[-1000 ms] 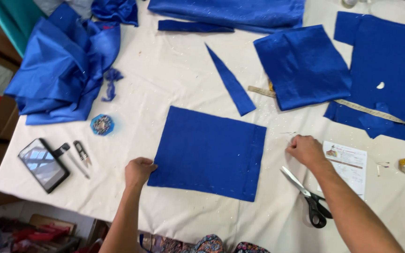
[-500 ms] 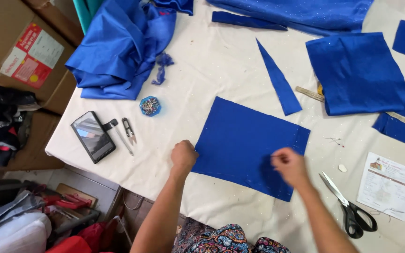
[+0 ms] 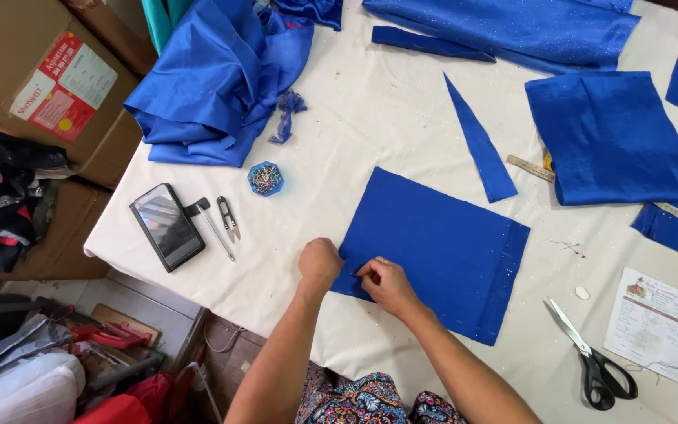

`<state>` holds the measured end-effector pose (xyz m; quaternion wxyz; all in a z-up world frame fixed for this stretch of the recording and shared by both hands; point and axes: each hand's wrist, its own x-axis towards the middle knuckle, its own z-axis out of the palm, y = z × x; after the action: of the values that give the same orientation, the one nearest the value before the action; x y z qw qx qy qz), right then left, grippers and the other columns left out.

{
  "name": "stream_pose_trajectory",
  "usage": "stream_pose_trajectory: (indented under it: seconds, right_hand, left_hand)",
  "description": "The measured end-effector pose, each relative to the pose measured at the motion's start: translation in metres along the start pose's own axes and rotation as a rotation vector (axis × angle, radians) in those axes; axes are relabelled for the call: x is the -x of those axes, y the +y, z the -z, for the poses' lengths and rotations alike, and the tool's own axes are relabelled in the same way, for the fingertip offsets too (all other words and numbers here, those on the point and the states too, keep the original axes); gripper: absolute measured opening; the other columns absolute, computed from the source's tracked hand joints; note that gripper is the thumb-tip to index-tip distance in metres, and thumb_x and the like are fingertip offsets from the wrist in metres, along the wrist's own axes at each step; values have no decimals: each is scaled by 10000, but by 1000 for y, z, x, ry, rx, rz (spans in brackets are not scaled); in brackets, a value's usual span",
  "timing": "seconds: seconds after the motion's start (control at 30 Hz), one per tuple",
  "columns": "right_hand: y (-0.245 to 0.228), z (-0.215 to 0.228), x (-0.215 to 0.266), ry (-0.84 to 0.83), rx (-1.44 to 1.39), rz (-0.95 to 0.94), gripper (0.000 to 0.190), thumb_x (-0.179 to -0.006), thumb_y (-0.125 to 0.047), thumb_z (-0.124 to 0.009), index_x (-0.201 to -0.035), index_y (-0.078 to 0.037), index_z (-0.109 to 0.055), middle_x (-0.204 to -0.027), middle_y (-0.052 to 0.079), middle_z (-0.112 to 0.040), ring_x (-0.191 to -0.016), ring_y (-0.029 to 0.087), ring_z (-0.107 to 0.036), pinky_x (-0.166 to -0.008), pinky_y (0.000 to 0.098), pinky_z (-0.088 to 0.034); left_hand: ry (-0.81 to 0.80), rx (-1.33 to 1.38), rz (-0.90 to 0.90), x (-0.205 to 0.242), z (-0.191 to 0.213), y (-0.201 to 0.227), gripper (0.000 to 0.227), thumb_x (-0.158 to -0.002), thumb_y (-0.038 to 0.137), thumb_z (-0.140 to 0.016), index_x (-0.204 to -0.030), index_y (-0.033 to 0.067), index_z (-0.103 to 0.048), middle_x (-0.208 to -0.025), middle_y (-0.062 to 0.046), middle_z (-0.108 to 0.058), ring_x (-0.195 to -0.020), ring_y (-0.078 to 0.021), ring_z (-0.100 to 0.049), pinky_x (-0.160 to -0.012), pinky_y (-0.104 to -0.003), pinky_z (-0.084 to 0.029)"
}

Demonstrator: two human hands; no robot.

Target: The person pins a rectangular piece of blue fabric on a table, then uses scissors to cut along the pinned edges. They trim the fabric into a smaller shape and set the cut piece aside.

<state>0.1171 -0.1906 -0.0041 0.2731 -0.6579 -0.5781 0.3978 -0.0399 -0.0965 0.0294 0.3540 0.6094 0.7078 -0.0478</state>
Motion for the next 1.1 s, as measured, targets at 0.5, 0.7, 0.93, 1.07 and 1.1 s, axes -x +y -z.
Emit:
stream_pose_trajectory:
  seconds: [0.5,0.7,0.93,1.07,1.1]
  right_hand:
    - [-3,-1,0,-69,45,-10,108,-839,-132,-658,-932,-127,-712,-788,98,-670,-737,265,-690,-634,356,-559]
    - [-18,9,3,-90,-40,-43,136,-844,-74,-696,-977,-101,-703,-790,125,-711,-726,281,-708,-629,359,-568]
    - [-23,7,3,-127,-34,-74,181,-843,-37,-695,-1005,-116,-701,-803,101,-748,-725,249,-715,-629,331,-573]
    - [-21,9,2,-133,-51,-66,185,-848,-17,-684,-1011,-106,-682,-812,110,-753,-735,257,-716,-637,345,-577]
    - [-23,10,3,-134,-56,-56,185,-849,-11,-684,-1012,-97,-673,-817,122,-752,-743,270,-717,-643,355,-581]
  left_hand:
    - [-115,146,-22,-14,-33,-31,198,-782,183,-785,-968,115,-784,-911,-171,-734,-943,-359,-738,-809,-422,-605]
    - [-183,331,-13,-31,-54,-52,171,-807,164,-785,-965,102,-803,-884,-206,-744,-867,-346,-745,-717,-371,-609]
    - [-212,351,-11,-26,-43,-46,211,-800,178,-810,-996,101,-806,-883,-180,-740,-900,-334,-740,-730,-376,-607]
    - [-239,443,21,-30,-49,-53,162,-801,181,-798,-952,124,-808,-874,-140,-737,-873,-274,-723,-740,-351,-588]
    - [-252,494,32,-34,-55,-57,162,-802,184,-795,-951,119,-804,-855,-125,-733,-849,-248,-711,-737,-342,-581]
